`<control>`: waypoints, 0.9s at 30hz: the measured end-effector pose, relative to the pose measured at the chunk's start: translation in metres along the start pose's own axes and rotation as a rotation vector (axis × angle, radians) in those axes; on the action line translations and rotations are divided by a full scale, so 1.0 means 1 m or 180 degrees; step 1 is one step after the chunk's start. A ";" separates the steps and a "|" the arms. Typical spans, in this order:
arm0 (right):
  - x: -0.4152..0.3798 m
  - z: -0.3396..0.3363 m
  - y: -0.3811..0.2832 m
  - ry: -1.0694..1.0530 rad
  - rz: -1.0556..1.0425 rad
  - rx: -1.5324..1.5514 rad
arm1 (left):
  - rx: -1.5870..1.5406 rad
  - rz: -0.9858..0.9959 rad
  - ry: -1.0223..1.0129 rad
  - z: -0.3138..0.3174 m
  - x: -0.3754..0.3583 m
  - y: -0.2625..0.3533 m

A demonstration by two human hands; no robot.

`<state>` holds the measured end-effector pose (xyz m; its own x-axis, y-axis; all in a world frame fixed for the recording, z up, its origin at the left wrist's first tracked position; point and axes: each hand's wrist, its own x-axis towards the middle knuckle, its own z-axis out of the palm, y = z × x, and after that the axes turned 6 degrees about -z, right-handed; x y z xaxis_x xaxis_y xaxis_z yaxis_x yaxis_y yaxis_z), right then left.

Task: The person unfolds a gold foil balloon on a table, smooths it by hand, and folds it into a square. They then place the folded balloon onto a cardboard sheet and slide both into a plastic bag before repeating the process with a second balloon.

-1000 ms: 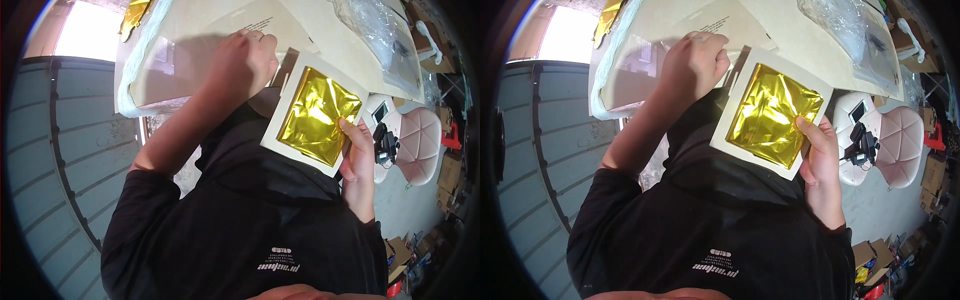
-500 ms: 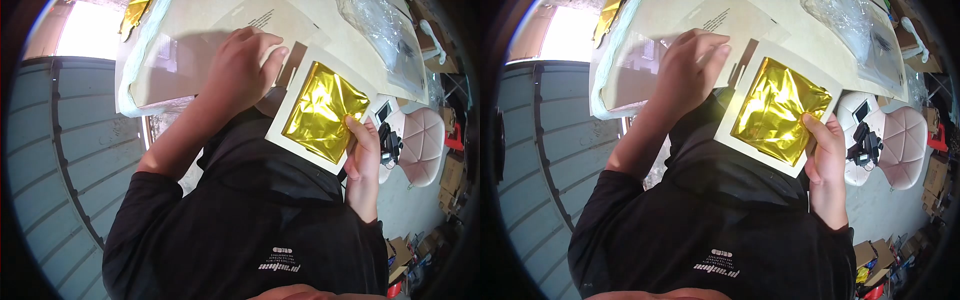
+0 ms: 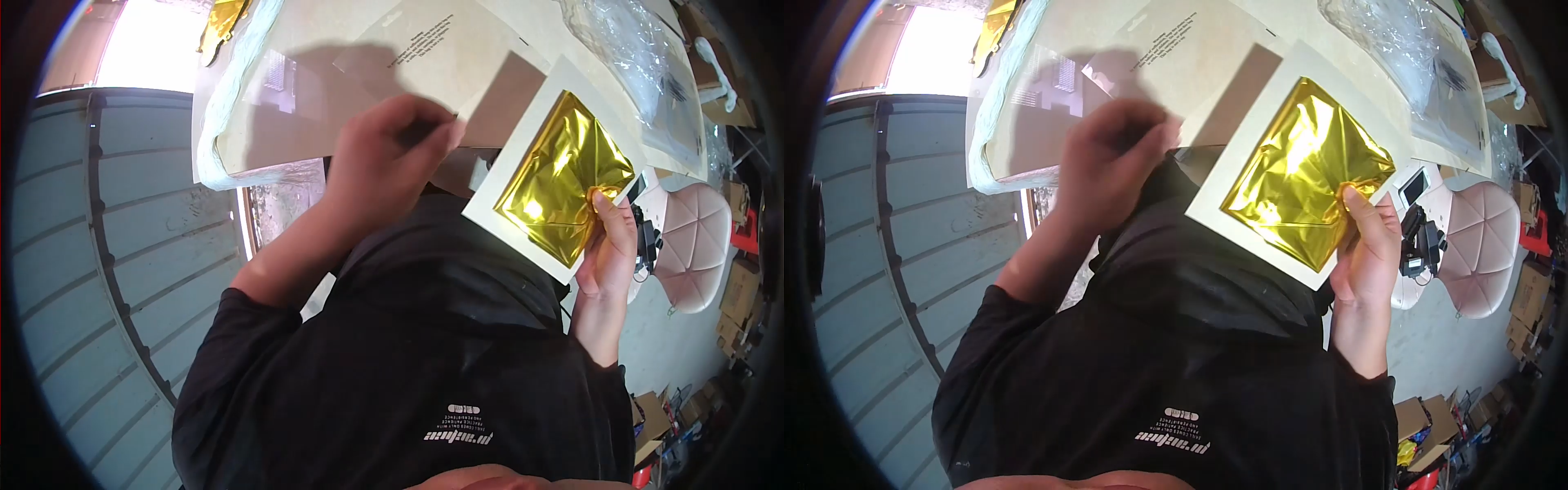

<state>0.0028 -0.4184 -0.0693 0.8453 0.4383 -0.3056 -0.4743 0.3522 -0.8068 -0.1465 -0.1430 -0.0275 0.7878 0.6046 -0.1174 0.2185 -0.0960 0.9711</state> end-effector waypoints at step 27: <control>0.010 -0.012 -0.002 0.0002 0.0103 -0.0224 | 0.2691 0.2373 0.0235 0.005 0.075 -0.032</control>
<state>0.0153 -0.4244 -0.0768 0.8299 0.4480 -0.3325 -0.4830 0.2787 -0.8301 -0.0919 -0.0984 -0.0678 0.8547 0.2152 0.4725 0.0497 -0.9398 0.3380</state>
